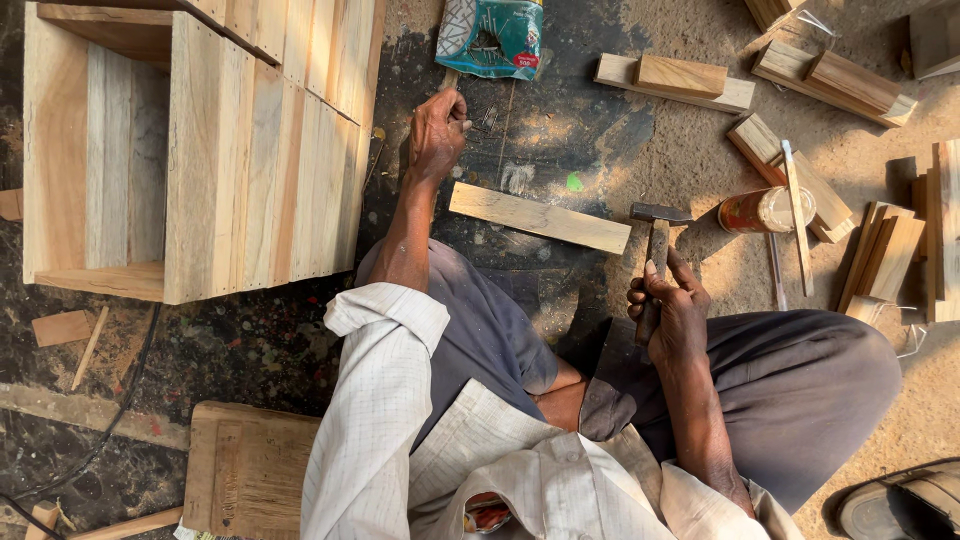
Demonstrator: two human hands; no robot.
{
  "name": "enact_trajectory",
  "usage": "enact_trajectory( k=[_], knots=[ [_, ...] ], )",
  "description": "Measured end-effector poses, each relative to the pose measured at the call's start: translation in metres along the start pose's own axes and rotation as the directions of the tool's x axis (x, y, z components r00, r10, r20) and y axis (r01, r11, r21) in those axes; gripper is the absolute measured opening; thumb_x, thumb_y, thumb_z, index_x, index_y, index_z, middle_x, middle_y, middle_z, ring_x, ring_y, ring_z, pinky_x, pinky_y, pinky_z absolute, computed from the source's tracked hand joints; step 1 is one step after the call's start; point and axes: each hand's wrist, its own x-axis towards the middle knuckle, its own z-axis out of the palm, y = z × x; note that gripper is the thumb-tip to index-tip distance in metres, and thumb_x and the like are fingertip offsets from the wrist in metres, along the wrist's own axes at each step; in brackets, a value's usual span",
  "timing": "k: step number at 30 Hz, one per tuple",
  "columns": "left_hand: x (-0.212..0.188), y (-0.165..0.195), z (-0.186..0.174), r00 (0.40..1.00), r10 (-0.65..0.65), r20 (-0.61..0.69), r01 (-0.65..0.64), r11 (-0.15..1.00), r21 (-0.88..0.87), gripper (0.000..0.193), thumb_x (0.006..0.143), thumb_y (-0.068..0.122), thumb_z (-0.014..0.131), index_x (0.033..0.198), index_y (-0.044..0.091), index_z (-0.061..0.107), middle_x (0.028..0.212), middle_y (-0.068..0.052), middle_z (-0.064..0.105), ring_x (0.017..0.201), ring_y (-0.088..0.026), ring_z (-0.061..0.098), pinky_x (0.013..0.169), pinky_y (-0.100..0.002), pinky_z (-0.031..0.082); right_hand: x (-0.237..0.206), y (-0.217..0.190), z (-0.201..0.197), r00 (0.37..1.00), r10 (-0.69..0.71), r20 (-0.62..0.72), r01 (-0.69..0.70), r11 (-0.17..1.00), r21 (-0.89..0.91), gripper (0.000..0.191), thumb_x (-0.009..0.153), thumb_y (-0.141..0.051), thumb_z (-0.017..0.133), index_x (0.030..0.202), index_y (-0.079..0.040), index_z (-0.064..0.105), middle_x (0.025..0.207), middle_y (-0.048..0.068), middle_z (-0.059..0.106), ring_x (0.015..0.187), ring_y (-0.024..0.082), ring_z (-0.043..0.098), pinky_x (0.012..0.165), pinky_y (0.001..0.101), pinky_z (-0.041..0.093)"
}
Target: The person assembles a small wooden box by hammering nails into wooden pieces. They apply glue to the joints, position the pieces, and secure them with a hammer.
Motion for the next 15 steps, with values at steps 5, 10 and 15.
enact_trajectory(
  k=[5, 10, 15],
  knots=[
    [-0.0008, -0.0069, 0.004, 0.997, 0.045, -0.071, -0.041, 0.998, 0.053, 0.025, 0.084, -0.014, 0.054, 0.103, -0.002, 0.064, 0.084, -0.015, 0.062, 0.075, -0.027, 0.065, 0.071, -0.042, 0.058, 0.0007, 0.0009, -0.0014, 1.0, -0.003, -0.016, 0.002, 1.0, -0.01, 0.071, 0.1, -0.003, 0.059, 0.164, -0.004, 0.027, 0.085, 0.01, 0.058, 0.069, 0.015, 0.057, 0.053, 0.0283, 0.045],
    [-0.0019, -0.0059, 0.0041, 0.995, 0.031, -0.093, -0.01, 0.976, 0.217, 0.017, 0.09, -0.005, 0.064, 0.103, 0.0, 0.073, 0.092, -0.018, 0.069, 0.081, -0.03, 0.072, 0.067, -0.044, 0.055, -0.0001, -0.0011, 0.0018, 1.0, -0.003, -0.008, 0.003, 1.0, -0.015, 0.071, 0.1, -0.004, 0.06, 0.165, -0.004, 0.03, 0.085, 0.009, 0.057, 0.068, 0.014, 0.056, 0.053, 0.0272, 0.045],
    [-0.0019, -0.0018, 0.0054, 0.99, 0.072, -0.125, -0.034, 0.96, 0.278, 0.019, 0.092, -0.002, 0.067, 0.11, -0.001, 0.074, 0.099, -0.019, 0.069, 0.09, -0.035, 0.073, 0.072, -0.045, 0.059, -0.0001, -0.0006, 0.002, 1.0, 0.003, -0.025, -0.004, 1.0, -0.013, 0.072, 0.1, -0.003, 0.06, 0.164, -0.004, 0.028, 0.085, 0.01, 0.058, 0.069, 0.014, 0.057, 0.053, 0.0276, 0.045]
  ],
)
